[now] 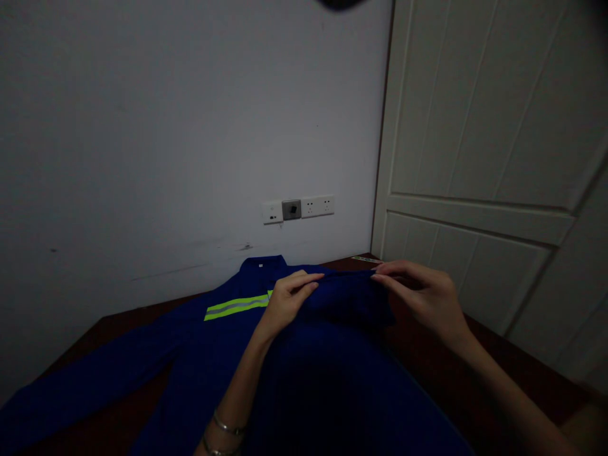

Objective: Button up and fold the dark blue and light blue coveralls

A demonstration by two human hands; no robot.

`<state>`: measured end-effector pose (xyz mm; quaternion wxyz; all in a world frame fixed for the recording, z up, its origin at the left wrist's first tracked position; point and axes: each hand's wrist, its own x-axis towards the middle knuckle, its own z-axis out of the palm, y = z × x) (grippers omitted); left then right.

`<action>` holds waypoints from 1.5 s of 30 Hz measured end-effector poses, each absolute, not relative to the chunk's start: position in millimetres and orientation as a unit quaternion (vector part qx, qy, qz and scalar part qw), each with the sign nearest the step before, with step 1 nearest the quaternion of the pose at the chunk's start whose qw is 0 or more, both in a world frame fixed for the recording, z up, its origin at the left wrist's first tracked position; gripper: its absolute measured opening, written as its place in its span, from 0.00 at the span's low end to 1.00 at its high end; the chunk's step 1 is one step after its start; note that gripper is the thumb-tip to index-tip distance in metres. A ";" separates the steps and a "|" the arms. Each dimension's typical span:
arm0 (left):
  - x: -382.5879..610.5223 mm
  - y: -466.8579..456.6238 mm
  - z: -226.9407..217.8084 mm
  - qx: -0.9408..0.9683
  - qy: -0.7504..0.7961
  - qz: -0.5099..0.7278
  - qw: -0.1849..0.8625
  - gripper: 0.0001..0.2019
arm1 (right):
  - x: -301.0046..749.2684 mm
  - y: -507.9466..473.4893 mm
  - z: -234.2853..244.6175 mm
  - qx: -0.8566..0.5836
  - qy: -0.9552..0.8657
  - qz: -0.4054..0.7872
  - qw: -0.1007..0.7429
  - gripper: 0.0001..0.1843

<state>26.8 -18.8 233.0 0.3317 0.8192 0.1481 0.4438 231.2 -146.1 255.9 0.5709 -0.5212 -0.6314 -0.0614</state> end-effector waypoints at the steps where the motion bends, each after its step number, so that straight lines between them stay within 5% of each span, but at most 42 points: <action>1: 27.2 -18.6 232.9 0.817 0.148 0.449 0.330 0.12 | 230.1 -146.8 256.0 -0.523 -0.631 -0.061 0.570 0.08; 11: 20.4 -24.1 240.4 0.794 0.195 0.475 0.327 0.15 | 225.5 -146.4 254.1 -0.541 -0.626 -0.131 0.545 0.08; 14: 15.7 -23.8 243.8 0.804 0.194 0.446 0.341 0.09 | 227.4 -147.4 255.1 -0.536 -0.640 -0.133 0.534 0.07; 24: 29.5 -31.9 239.8 0.570 0.120 0.498 0.642 0.12 | 225.8 -152.2 263.0 -0.523 -0.636 -0.077 0.562 0.09; 34: 38.8 -33.9 238.8 0.615 0.162 0.548 0.543 0.20 | 225.1 -143.4 275.7 -0.515 -0.733 -0.028 0.443 0.17; 45: 64.6 -2.8 271.5 0.745 0.189 0.521 0.371 0.07 | 239.2 -129.9 288.6 -0.565 -0.729 -0.073 0.379 0.22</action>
